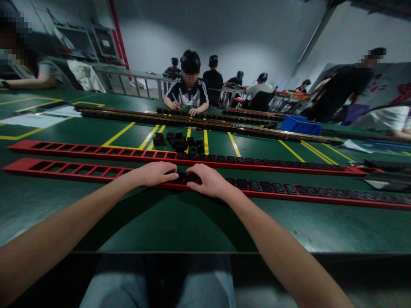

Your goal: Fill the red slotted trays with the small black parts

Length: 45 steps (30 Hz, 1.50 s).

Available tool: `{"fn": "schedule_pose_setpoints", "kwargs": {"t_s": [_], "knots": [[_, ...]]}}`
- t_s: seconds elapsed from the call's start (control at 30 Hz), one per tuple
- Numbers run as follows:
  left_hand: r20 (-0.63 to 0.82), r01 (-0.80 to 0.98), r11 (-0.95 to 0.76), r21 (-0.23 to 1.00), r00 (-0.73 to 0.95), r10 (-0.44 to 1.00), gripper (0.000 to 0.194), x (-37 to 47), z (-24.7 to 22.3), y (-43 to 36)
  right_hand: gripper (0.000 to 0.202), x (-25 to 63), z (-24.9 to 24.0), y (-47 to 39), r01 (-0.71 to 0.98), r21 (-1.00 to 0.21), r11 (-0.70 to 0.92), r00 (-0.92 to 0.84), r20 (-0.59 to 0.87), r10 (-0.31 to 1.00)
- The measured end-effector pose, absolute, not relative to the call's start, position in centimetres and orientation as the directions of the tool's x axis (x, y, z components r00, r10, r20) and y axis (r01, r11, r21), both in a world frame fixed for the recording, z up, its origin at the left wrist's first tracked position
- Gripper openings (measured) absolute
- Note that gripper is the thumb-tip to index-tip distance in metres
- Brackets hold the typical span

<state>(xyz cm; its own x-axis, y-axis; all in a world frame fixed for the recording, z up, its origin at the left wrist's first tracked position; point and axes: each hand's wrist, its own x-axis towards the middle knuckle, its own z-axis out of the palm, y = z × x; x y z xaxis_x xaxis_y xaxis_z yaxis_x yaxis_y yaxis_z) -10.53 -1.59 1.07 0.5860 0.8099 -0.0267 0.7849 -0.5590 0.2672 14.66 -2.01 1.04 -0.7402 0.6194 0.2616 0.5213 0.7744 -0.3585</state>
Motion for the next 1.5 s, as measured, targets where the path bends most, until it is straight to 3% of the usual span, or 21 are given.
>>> {"fn": "schedule_pose_setpoints", "kwargs": {"t_s": [0.83, 1.27, 1.5], "knots": [[-0.030, 0.785, -0.556, 0.273, 0.584, 0.811, 0.048, -10.38, 1.40, -1.90, 0.047, 14.63, 1.18, -2.14, 0.545, -0.430, 0.720, -0.701, 0.237, 0.673], [-0.018, 0.786, -0.544, 0.294, 0.573, 0.819, 0.048, -10.51, 1.12, -1.75, 0.041, 14.58, 1.25, -2.10, 0.536, -0.412, 0.737, -0.715, 0.243, 0.655], [-0.001, 0.807, -0.539, 0.243, 0.555, 0.832, 0.046, -10.66, 1.22, -1.71, 0.036, 14.62, 1.32, -2.10, 0.515, -0.391, 0.763, -0.736, 0.255, 0.628]]}}
